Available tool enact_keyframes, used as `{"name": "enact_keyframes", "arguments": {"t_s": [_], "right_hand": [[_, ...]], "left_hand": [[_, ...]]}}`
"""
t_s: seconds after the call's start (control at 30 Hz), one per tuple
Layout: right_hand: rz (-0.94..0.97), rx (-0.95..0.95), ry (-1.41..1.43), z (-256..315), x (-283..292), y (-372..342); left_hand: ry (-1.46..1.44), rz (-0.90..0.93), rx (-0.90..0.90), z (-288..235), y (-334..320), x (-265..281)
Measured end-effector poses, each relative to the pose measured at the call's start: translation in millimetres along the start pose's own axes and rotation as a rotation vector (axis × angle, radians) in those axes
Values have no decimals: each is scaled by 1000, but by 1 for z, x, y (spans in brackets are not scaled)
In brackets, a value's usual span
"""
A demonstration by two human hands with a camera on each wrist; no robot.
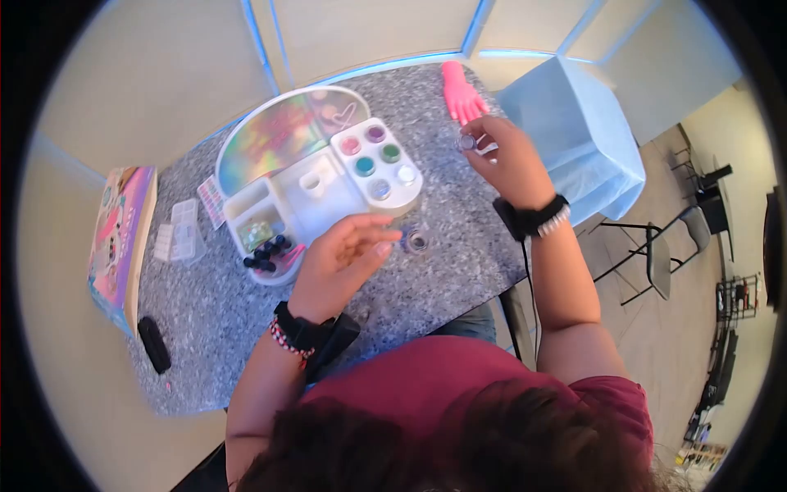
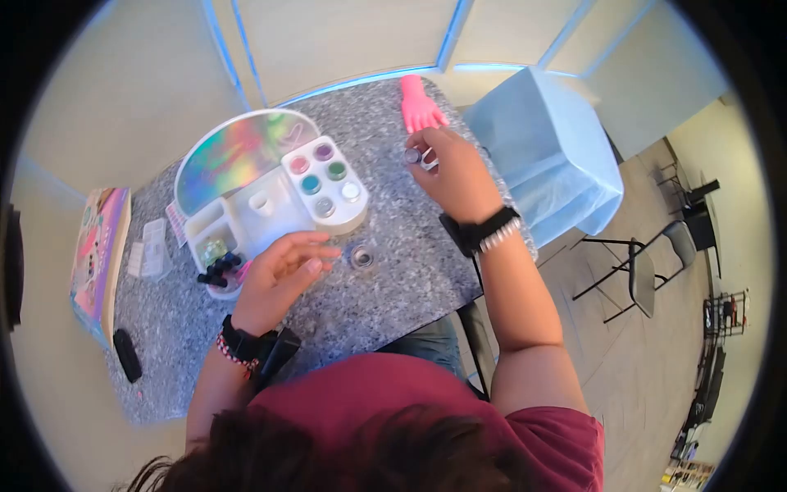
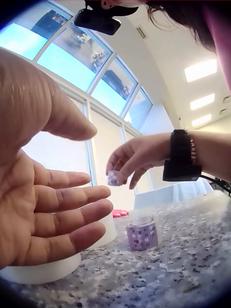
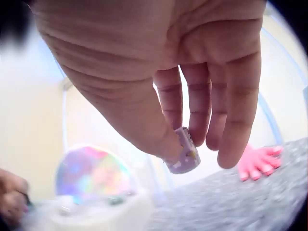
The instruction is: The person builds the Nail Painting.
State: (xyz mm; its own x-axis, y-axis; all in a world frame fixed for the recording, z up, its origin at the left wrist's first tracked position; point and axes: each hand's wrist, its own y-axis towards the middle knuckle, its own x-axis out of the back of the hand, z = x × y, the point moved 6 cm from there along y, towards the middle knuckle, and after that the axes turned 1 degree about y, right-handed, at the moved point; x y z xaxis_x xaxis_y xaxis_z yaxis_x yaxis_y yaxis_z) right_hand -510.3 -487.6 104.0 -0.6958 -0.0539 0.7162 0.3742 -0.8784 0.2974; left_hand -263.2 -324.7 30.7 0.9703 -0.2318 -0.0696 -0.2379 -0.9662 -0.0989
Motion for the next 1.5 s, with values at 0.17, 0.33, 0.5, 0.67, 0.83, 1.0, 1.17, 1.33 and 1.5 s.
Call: {"name": "enact_keyframes", "arguments": {"t_s": [0.17,0.33,0.5,0.67,0.83,1.0,1.17,1.33,1.5], "right_hand": [[88,283,203,105,-30,-59],[112,377,167,113,-61,-73],[-14,445,88,115,-58,-77],[-49,455,35,110,-55,-78],[-62,457,99,112,-55,-78],[-35,407,156,112,-54,-78],[-228,346,161,106,-32,-76],[-337,361,132,108,-31,-80],[-199,624,17,118,-42,-77]], "left_hand": [[-125,-17,-43,-5,1,1],[-92,-73,18,7,3,3],[-128,-82,3,5,5,6],[-242,-87,37,4,5,8],[-269,-75,39,1,5,6],[-289,-84,22,0,3,7],[-172,-113,0,-2,3,9],[-133,-82,-65,-4,0,1],[371,-103,-205,-22,-7,-7]]}}
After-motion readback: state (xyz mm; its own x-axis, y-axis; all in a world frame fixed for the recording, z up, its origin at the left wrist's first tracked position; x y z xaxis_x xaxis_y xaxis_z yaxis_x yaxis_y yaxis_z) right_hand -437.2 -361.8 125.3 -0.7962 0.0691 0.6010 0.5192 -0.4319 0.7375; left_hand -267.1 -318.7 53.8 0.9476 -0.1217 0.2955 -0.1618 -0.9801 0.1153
